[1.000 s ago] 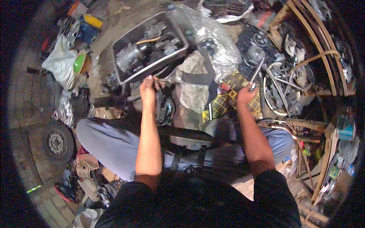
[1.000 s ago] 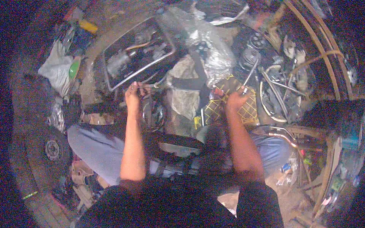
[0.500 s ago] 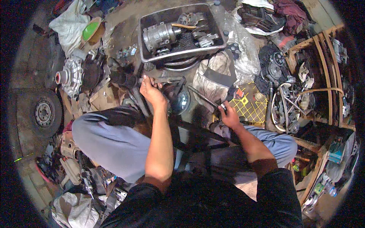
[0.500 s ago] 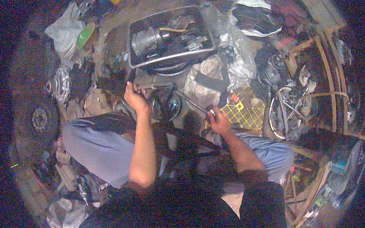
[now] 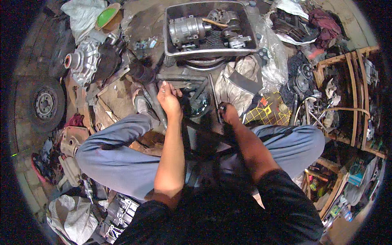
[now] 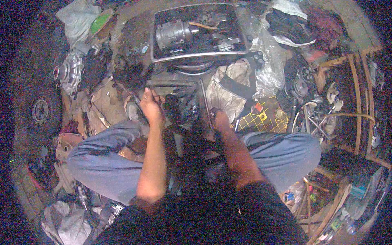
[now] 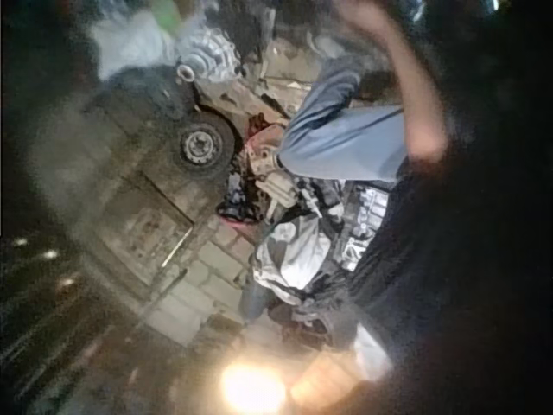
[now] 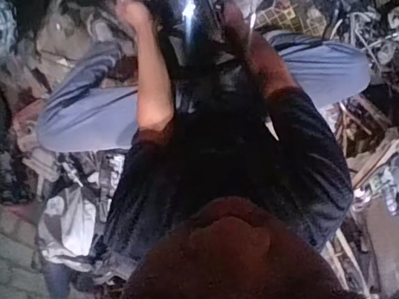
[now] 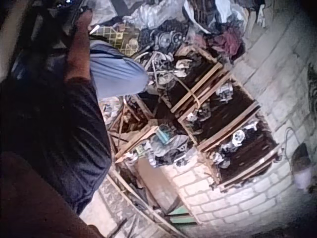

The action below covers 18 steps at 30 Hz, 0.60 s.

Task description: The person sits on the floor in a cluttered workshop and uses a wrench to tighten bolts on a metallic engine component. They repeatedly adjust the wrench and rotate the part to access different bolts.

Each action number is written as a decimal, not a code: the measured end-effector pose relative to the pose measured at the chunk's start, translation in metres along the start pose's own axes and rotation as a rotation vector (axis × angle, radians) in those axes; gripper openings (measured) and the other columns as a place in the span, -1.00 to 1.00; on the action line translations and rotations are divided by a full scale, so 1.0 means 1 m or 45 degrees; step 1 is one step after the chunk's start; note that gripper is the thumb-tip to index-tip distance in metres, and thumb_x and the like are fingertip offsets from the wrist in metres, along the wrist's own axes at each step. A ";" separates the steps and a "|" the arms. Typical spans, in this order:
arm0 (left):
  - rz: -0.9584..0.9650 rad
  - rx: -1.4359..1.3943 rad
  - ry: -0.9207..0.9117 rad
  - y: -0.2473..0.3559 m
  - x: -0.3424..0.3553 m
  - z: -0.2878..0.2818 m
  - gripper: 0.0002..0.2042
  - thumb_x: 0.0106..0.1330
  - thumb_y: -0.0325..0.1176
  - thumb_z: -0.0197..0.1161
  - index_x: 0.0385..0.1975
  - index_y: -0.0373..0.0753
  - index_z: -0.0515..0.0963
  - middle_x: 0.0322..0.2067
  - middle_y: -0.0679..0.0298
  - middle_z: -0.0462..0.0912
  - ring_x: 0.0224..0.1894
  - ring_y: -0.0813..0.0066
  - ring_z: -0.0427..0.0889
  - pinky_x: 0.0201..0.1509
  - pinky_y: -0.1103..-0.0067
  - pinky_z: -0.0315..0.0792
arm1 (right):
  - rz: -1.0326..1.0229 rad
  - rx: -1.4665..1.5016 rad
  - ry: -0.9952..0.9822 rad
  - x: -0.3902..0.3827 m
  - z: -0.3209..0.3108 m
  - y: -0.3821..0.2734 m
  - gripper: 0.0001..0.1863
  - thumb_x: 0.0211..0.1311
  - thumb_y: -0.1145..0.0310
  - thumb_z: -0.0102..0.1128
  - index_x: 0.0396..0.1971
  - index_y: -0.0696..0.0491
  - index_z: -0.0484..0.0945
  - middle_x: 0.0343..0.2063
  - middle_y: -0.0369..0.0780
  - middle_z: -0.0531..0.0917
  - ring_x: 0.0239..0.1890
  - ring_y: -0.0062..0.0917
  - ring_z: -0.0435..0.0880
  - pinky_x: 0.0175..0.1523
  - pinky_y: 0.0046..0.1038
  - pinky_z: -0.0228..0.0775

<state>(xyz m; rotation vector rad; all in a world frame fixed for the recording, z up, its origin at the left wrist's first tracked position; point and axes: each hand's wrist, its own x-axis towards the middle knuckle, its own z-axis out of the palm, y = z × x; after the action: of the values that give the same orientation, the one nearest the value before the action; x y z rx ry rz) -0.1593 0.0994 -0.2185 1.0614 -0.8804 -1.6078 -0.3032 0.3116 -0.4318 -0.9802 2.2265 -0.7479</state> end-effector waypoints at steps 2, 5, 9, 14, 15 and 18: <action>-0.032 -0.048 -0.120 -0.002 0.003 -0.007 -0.64 0.55 -0.20 0.00 -0.57 -0.16 0.33 -0.66 0.41 0.25 -0.62 0.55 0.29 -0.49 0.53 0.29 | -0.152 -0.040 0.028 0.006 0.001 -0.004 -0.73 0.11 0.37 0.29 -0.16 0.04 0.63 -0.23 0.06 0.67 -0.11 0.02 0.64 -0.05 -0.15 0.48; 0.003 0.077 -0.209 0.000 0.001 -0.001 -0.64 0.55 -0.17 0.00 -0.50 -0.24 0.42 -0.68 0.38 0.28 -0.60 0.53 0.32 -0.43 0.53 0.33 | 0.039 -0.194 -0.061 0.017 0.005 -0.002 -0.67 0.07 0.35 0.30 -0.10 0.02 0.63 -0.26 0.05 0.67 -0.11 -0.01 0.65 -0.04 -0.15 0.47; -0.043 0.045 -0.182 0.010 0.001 -0.016 -0.64 0.56 -0.18 -0.02 -0.43 -0.30 0.48 -0.68 0.37 0.30 -0.59 0.53 0.33 -0.39 0.53 0.34 | -0.037 -0.107 -0.138 0.014 -0.015 -0.051 -0.68 0.13 0.38 0.26 -0.07 0.06 0.62 -0.30 0.02 0.69 -0.19 -0.09 0.69 -0.12 -0.21 0.49; -0.102 -0.187 -0.313 0.001 0.003 0.013 -0.64 0.55 -0.17 -0.01 -0.38 -0.34 0.48 -0.66 0.36 0.31 -0.56 0.51 0.35 -0.37 0.53 0.34 | -0.032 0.814 0.114 0.064 -0.056 -0.085 -0.76 0.39 0.40 0.11 -0.06 0.20 0.60 -0.33 -0.15 0.72 -0.36 -0.47 0.68 -0.24 -0.45 0.50; -0.078 -0.277 -0.319 0.002 0.007 0.003 -0.64 0.55 -0.16 0.00 -0.34 -0.37 0.48 -0.62 0.33 0.36 -0.52 0.50 0.37 -0.36 0.52 0.34 | -0.025 0.967 0.108 0.059 -0.065 -0.128 -0.74 0.44 0.39 0.04 -0.06 0.23 0.59 -0.33 -0.19 0.71 -0.37 -0.54 0.65 -0.23 -0.50 0.49; -0.141 -0.442 -0.324 0.017 0.001 0.012 -0.64 0.55 -0.16 -0.01 -0.31 -0.39 0.49 -0.58 0.30 0.40 -0.49 0.48 0.39 -0.31 0.53 0.36 | -0.284 1.053 0.015 0.035 -0.120 -0.215 -0.72 0.47 0.39 -0.01 -0.06 0.27 0.57 -0.30 -0.16 0.70 -0.32 -0.54 0.64 -0.22 -0.50 0.51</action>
<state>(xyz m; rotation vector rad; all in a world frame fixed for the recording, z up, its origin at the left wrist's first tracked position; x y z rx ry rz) -0.1648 0.0946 -0.1993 0.6819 -0.6791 -1.9353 -0.3096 0.1916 -0.2143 -0.7813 1.5573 -1.5961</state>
